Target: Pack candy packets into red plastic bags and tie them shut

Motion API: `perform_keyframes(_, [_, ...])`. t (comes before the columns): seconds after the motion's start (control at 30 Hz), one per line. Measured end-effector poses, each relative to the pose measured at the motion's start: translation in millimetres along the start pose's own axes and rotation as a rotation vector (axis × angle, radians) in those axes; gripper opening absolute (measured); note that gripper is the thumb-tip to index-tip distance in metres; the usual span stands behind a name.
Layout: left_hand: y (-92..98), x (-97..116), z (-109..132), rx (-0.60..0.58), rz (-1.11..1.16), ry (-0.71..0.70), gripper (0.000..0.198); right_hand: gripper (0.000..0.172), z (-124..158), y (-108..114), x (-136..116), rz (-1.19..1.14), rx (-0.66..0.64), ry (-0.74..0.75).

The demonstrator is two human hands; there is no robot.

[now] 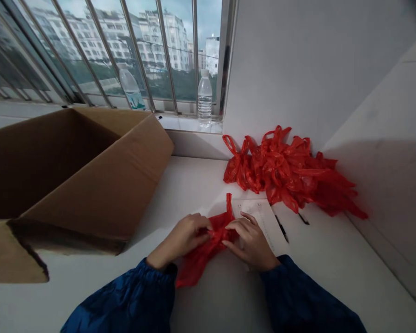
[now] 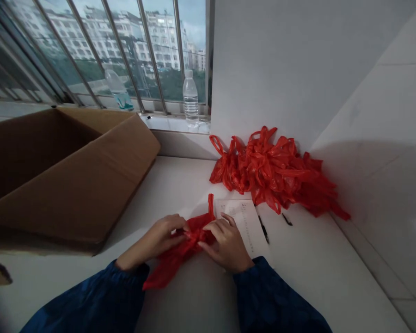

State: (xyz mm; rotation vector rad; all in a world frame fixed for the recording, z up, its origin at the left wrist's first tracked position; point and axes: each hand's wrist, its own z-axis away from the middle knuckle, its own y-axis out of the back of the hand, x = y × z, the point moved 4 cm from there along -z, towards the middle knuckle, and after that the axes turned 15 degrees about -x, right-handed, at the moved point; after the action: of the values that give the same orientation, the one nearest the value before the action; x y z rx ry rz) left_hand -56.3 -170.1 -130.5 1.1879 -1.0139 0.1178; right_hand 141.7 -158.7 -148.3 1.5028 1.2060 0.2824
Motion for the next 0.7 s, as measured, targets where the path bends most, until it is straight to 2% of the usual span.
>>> perform_keyframes(0.1, [15.5,-16.2,3.2,0.115,0.048,0.031,0.019,0.010,2.5,4.6,5.1,0.017,0.102,-0.046])
perform_keyframes(0.3, [45.6,-62.4,22.3,0.414,0.147,0.165,0.032,0.005,17.3,30.4,34.9,-0.181,0.275,-0.202])
perform_keyframes(0.4, [52.0,-71.3,28.4,0.511,0.163,0.215,0.029,0.005,19.8,30.1,43.9,-0.282,0.202,-0.241])
perform_keyframes(0.47, [52.3,-61.6,29.5,0.544,0.160,0.198,0.033,0.009,18.4,25.6,40.8,-0.313,0.129,-0.245])
perform_keyframes(0.53, [48.9,-41.3,27.2,0.523,0.119,0.131,0.045,0.022,15.0,20.9,31.1,-0.321,0.076,-0.246])
perform_keyframes(0.57, [45.0,-29.1,24.2,0.467,0.067,0.084,0.046,0.028,12.2,18.8,24.4,-0.322,0.060,-0.243])
perform_keyframes(0.63, [32.0,-8.3,16.2,0.276,-0.082,0.018,0.044,0.034,4.5,14.3,8.6,-0.293,0.038,-0.212])
perform_keyframes(0.7, [18.4,1.0,10.4,0.119,-0.199,0.008,0.046,0.033,-4.7,8.9,-6.2,-0.208,0.033,-0.173])
